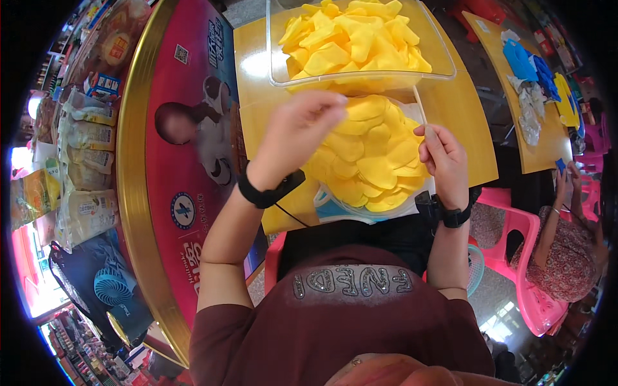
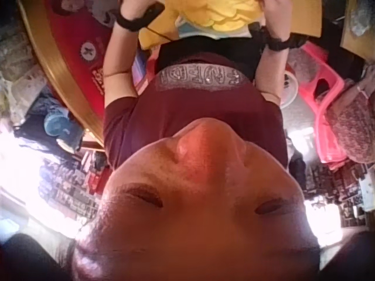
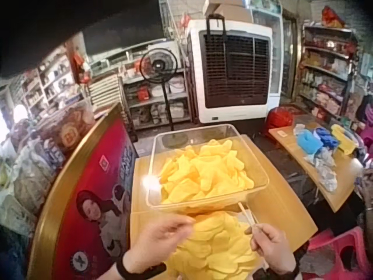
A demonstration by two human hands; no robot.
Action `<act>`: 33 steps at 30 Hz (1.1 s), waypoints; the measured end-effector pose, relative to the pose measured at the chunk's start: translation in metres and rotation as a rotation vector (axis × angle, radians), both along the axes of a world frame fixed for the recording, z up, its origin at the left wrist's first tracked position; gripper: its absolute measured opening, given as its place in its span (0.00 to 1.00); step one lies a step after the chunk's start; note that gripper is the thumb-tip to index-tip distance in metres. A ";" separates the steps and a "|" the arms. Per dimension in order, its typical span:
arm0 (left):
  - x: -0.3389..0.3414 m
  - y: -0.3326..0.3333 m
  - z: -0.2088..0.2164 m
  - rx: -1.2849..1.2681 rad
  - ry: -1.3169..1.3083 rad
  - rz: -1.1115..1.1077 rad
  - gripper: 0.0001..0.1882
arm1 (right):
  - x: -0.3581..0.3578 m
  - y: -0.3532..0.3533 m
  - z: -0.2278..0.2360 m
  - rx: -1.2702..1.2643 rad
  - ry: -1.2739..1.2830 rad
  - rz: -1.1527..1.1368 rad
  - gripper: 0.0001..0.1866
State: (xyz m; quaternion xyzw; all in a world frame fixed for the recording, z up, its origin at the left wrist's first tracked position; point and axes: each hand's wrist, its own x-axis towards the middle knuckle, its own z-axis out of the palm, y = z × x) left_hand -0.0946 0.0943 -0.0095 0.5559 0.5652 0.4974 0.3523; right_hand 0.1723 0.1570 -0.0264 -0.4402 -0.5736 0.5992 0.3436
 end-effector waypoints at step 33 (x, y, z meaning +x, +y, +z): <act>0.026 0.013 -0.038 0.078 0.573 0.126 0.14 | -0.006 -0.032 0.014 0.144 -0.042 0.112 0.11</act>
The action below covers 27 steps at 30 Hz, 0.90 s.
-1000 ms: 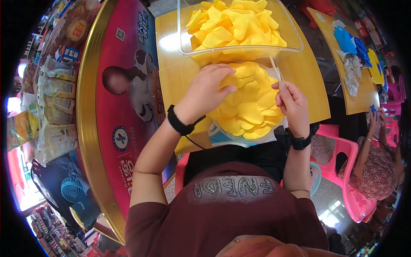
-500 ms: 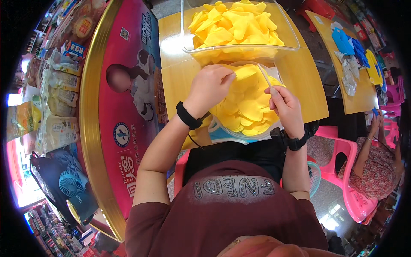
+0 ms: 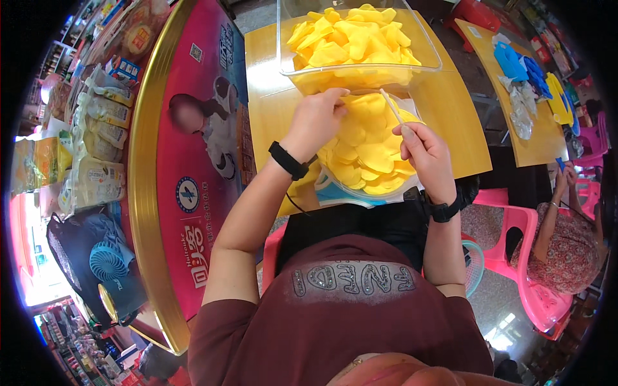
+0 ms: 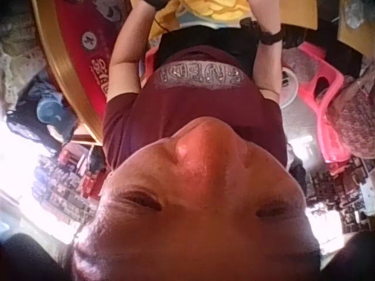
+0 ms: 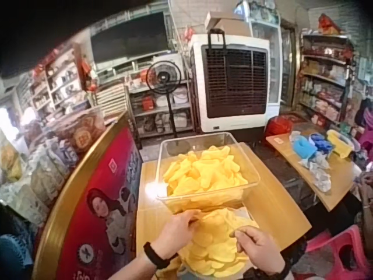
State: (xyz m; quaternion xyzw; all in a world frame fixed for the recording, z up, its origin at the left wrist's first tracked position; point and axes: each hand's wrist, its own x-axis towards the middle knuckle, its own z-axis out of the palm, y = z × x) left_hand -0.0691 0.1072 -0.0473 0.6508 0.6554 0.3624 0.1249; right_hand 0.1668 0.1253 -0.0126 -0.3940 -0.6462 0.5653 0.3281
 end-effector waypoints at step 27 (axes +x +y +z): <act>0.061 -0.084 0.049 0.004 -1.438 -0.172 0.09 | -0.029 -0.056 0.019 0.183 0.308 -0.018 0.10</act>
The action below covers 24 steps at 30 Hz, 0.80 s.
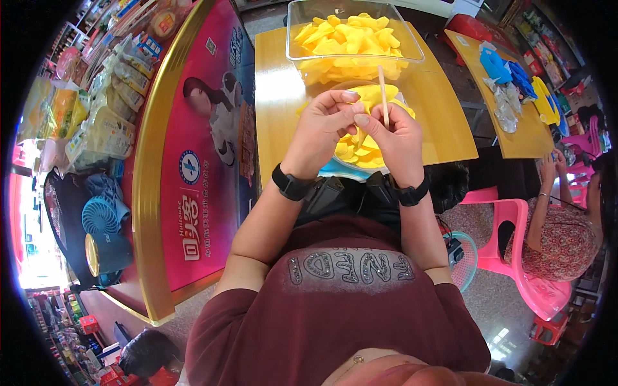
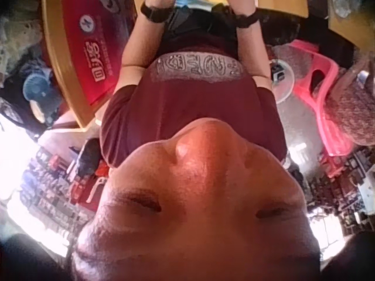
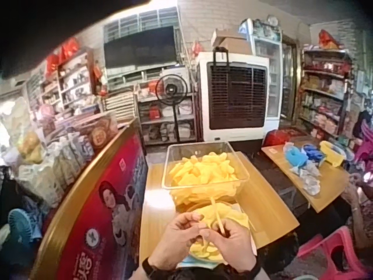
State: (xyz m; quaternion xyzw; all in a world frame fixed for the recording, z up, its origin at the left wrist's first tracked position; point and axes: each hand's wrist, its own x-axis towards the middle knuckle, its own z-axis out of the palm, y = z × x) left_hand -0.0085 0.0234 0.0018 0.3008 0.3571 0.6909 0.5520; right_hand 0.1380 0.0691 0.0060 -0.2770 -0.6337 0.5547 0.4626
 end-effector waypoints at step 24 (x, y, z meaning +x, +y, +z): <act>0.002 -0.012 -0.014 0.302 0.349 0.313 0.26 | -0.017 -0.035 -0.003 -0.327 0.010 0.236 0.12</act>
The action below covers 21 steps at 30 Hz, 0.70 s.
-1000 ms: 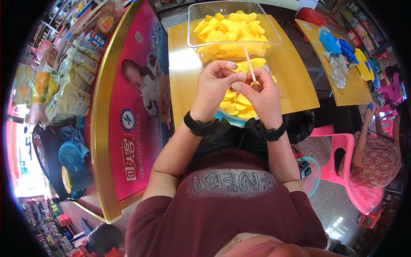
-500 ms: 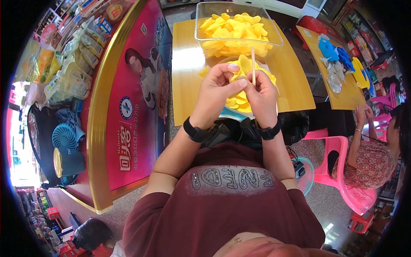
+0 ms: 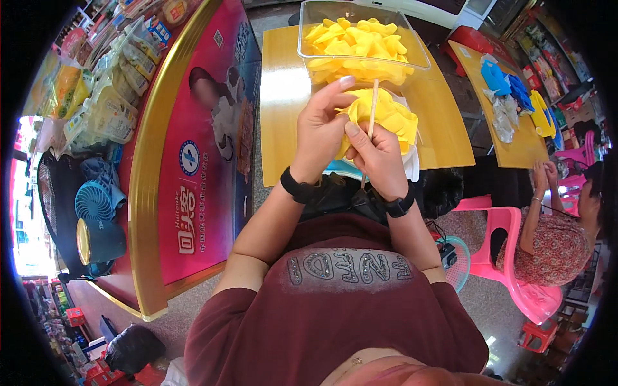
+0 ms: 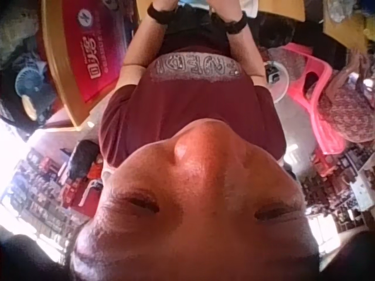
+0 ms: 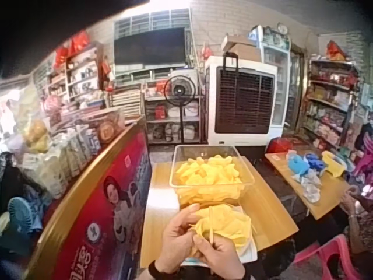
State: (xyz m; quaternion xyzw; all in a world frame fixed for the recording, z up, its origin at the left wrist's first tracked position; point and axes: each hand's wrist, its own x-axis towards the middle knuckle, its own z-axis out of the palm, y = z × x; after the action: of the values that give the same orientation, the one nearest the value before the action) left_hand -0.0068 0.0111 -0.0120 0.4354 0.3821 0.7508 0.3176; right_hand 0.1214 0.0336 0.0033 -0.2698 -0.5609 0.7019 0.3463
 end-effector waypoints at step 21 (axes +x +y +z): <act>-0.004 -0.028 0.025 -0.032 -0.769 -0.628 0.20 | 0.008 0.018 -0.001 0.112 0.113 -0.111 0.12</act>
State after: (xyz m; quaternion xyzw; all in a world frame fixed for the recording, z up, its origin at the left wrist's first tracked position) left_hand -0.0108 -0.0165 0.0134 0.2158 0.0992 0.7192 0.6530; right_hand 0.1295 0.0511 0.0019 -0.2405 -0.5631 0.6634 0.4302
